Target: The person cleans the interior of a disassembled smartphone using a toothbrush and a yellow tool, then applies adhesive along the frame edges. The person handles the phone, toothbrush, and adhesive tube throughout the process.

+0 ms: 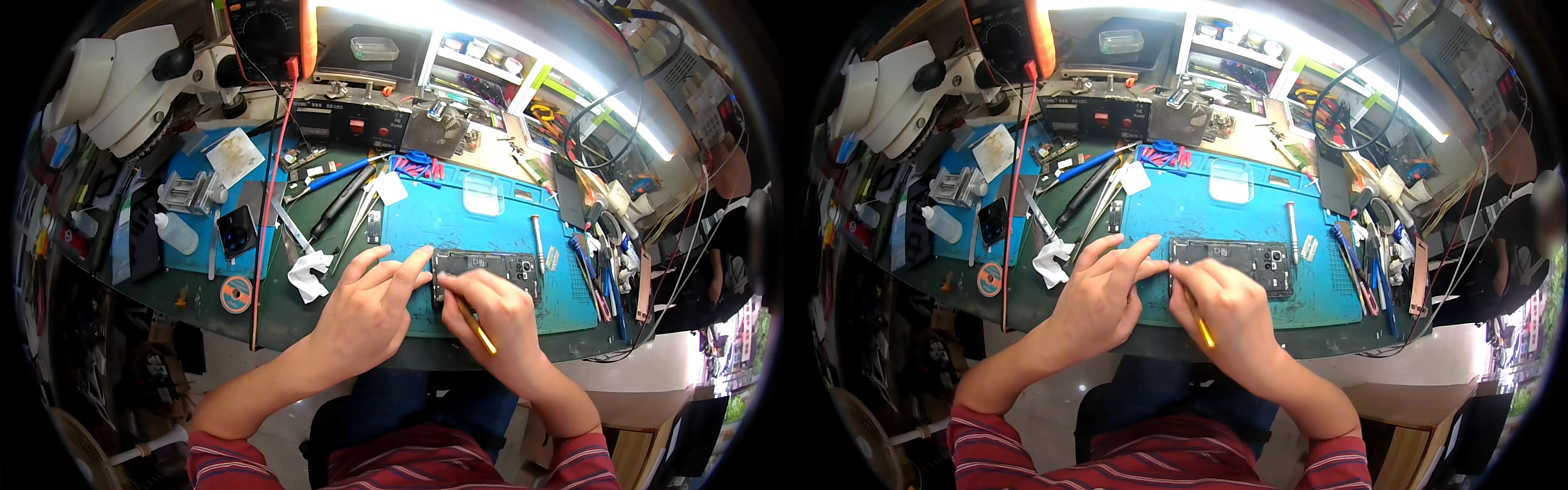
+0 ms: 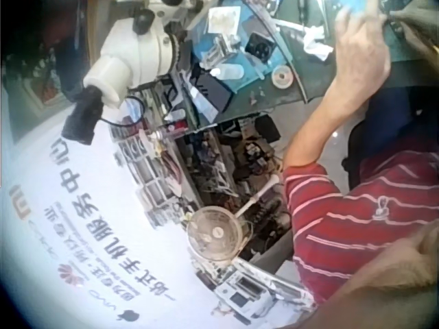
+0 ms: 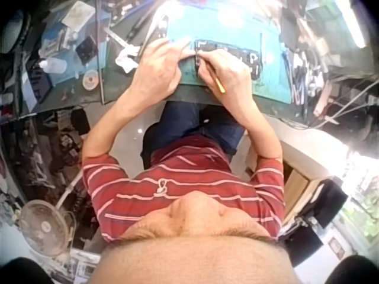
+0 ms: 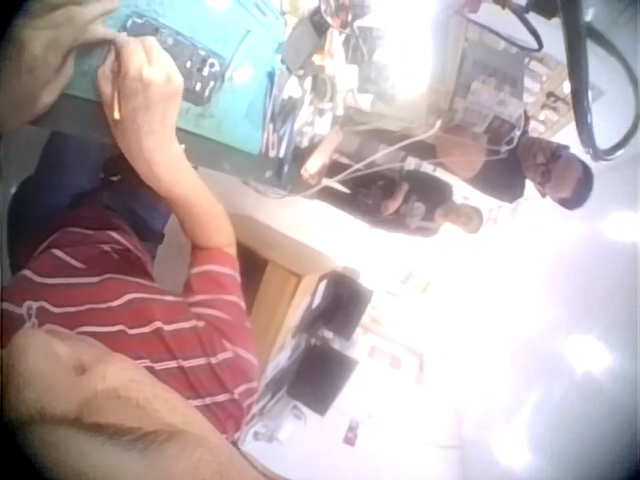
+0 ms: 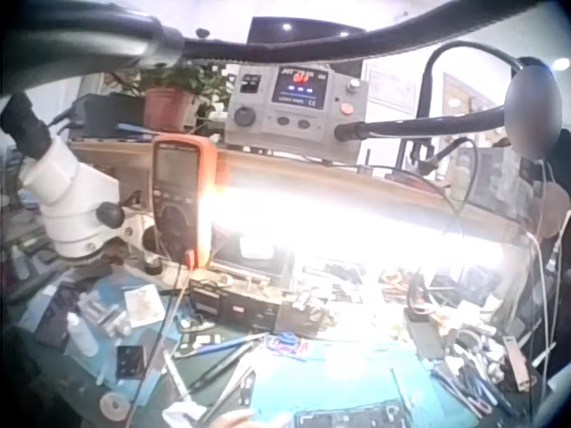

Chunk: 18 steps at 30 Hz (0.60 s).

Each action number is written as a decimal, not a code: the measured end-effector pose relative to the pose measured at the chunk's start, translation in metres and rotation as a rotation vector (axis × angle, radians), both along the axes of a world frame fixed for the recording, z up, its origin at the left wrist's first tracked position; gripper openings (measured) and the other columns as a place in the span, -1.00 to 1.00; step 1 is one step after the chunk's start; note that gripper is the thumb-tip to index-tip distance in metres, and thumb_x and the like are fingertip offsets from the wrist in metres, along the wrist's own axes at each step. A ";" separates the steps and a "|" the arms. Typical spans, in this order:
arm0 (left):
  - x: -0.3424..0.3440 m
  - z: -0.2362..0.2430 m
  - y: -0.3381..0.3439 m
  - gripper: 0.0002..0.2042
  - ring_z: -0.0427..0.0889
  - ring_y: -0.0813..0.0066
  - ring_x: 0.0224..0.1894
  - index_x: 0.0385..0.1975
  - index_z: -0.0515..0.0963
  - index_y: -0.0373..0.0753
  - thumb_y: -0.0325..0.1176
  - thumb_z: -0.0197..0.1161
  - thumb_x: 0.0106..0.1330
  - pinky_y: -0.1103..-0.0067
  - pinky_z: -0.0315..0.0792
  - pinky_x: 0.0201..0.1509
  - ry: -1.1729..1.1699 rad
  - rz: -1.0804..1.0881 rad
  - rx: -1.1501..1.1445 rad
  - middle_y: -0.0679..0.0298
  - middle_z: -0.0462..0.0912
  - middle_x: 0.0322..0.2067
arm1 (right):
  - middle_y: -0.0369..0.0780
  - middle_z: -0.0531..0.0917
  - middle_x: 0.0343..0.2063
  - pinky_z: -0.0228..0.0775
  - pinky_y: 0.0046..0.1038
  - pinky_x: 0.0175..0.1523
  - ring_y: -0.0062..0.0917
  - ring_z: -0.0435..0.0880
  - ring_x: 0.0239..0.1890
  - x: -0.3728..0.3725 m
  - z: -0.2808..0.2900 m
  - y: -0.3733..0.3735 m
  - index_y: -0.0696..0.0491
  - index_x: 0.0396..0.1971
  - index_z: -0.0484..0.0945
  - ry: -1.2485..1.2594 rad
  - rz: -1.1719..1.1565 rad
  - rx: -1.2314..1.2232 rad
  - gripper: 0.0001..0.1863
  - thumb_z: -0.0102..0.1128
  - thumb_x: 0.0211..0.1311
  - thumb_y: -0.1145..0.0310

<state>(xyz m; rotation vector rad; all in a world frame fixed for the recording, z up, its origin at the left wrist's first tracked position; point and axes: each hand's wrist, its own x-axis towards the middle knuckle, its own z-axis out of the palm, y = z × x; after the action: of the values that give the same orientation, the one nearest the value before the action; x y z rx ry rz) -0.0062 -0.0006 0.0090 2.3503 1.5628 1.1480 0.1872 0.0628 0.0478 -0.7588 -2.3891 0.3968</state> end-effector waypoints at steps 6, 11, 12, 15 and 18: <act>-0.001 0.000 -0.002 -0.36 0.65 0.25 0.07 0.32 0.26 -0.37 -0.67 0.16 0.14 0.23 0.25 0.40 -0.003 -0.003 -0.006 0.22 0.74 -0.04 | -0.14 0.67 -0.41 0.57 -0.34 -0.26 -0.26 0.70 -0.39 0.000 -0.005 0.000 0.18 -0.21 0.64 0.017 -0.019 -0.016 -0.80 0.35 0.15 0.52; 0.000 0.001 0.000 -0.38 0.65 0.25 0.03 0.30 0.29 -0.36 -0.66 0.17 0.16 0.24 0.26 0.39 -0.001 0.013 -0.008 0.23 0.74 -0.06 | -0.13 0.69 -0.39 0.57 -0.31 -0.25 -0.24 0.71 -0.36 -0.003 -0.009 0.012 0.18 -0.20 0.64 0.042 -0.025 0.002 -0.79 0.34 0.15 0.50; -0.001 -0.001 -0.001 -0.39 0.65 0.25 0.02 0.30 0.29 -0.36 -0.65 0.17 0.16 0.24 0.26 0.39 -0.012 0.029 -0.002 0.23 0.74 -0.08 | -0.13 0.68 -0.40 0.57 -0.32 -0.25 -0.25 0.71 -0.36 -0.001 -0.006 0.010 0.18 -0.21 0.64 0.025 -0.022 -0.009 -0.80 0.34 0.15 0.51; 0.000 -0.003 0.000 -0.41 0.64 0.21 0.01 0.29 0.30 -0.36 -0.65 0.17 0.18 0.24 0.25 0.39 -0.021 0.086 0.027 0.24 0.74 -0.12 | -0.17 0.66 -0.43 0.58 -0.37 -0.25 -0.30 0.71 -0.38 0.007 -0.007 -0.004 0.18 -0.23 0.64 0.024 -0.006 -0.012 -0.80 0.36 0.13 0.49; 0.003 0.002 0.001 -0.40 0.64 0.26 -0.03 0.29 0.30 -0.37 -0.65 0.18 0.16 0.24 0.26 0.39 0.024 0.113 0.059 0.26 0.73 -0.10 | -0.19 0.64 -0.44 0.58 -0.40 -0.25 -0.32 0.70 -0.39 0.005 -0.009 0.004 0.17 -0.25 0.65 0.057 -0.016 -0.012 -0.80 0.37 0.11 0.48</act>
<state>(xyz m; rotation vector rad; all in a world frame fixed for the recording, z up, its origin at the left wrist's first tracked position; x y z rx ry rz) -0.0028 0.0008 0.0108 2.3479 1.7130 1.2087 0.1927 0.0670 0.0392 -0.7617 -2.3278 0.4206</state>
